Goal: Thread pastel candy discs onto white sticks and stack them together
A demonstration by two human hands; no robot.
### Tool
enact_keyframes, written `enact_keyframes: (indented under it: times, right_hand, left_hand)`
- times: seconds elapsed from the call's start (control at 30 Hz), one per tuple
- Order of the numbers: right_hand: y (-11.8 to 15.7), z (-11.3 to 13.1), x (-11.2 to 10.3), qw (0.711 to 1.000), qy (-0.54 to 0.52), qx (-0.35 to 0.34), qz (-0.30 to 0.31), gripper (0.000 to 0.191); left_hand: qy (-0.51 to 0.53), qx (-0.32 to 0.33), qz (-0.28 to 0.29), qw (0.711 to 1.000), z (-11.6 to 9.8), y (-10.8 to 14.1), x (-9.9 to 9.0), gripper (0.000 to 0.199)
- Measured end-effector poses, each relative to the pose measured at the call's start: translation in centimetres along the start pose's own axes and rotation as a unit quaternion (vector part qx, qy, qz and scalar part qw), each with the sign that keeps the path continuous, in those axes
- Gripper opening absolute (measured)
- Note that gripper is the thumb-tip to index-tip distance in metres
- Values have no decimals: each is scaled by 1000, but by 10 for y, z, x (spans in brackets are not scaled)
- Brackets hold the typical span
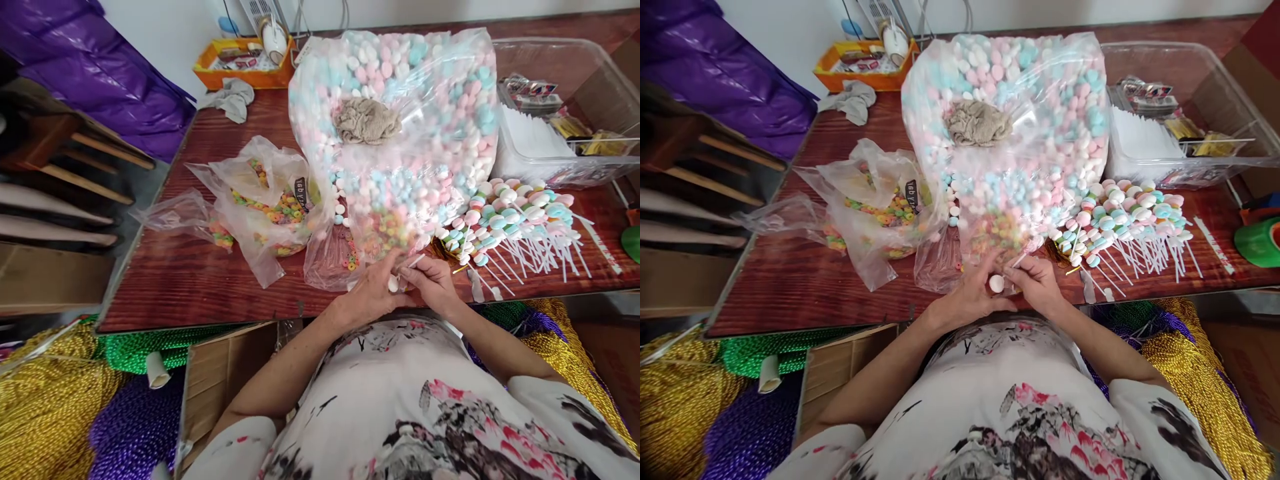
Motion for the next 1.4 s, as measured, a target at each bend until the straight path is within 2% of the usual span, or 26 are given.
enact_keyframes:
  times: [0.07,0.1,0.17,0.23,0.3,0.37,0.47,0.67,0.8,0.9,1.07,1.13,1.23,1.33,1.4]
  right_hand:
    - [-3,-1,-8,999,-42,22,-22,26]
    - [-4,0,-11,998,-58,24,-32,25]
    - [-5,4,-14,997,-71,10,-40,23]
    - [-7,9,-14,998,-56,-7,-41,22]
    - [-9,11,-9,999,-21,-20,-36,25]
    - [-9,13,-4,999,19,-35,-30,28]
    - [-5,17,0,995,59,-67,-42,27]
    - [5,12,-25,981,19,-84,-176,20]
    - [4,8,-26,976,14,-85,-199,26]
    - [3,5,-12,981,19,-74,-179,31]
    - [-4,-9,22,997,33,-28,-71,33]
    - [-8,-22,23,999,9,18,-44,33]
    - [-12,-36,12,997,-28,62,-45,32]
    - [-11,-24,4,999,-28,29,-21,25]
    - [-8,-2,7,999,-4,-30,29,16]
  left_hand:
    - [25,-3,16,1000,8,3,-4,86]
    - [42,-2,32,999,11,4,-3,84]
    - [114,0,83,990,14,8,6,63]
    - [212,-21,132,968,16,13,21,47]
    - [278,-71,136,948,23,14,33,43]
    - [289,-98,97,947,29,13,35,40]
    - [251,-73,23,965,31,9,24,35]
    - [81,-76,-95,989,41,17,-3,35]
    - [-1,-44,-128,991,32,22,-9,32]
    - [-30,-26,-140,989,26,21,-7,29]
    - [22,-38,-121,992,32,21,-1,29]
    - [65,-56,-107,991,37,25,-4,28]
    - [72,-71,-68,993,44,31,-11,31]
    - [61,-58,7,996,47,34,-9,36]
    - [86,-51,60,993,50,37,0,26]
Point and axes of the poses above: each hand's wrist, its own y-axis away from the middle knuckle, its own x-axis out of the palm, z = x × y, the point moved 9 cm from there along -y, towards the middle knuckle, and after that the axes turned 10 degrees about -y, right-handed, at the moved point
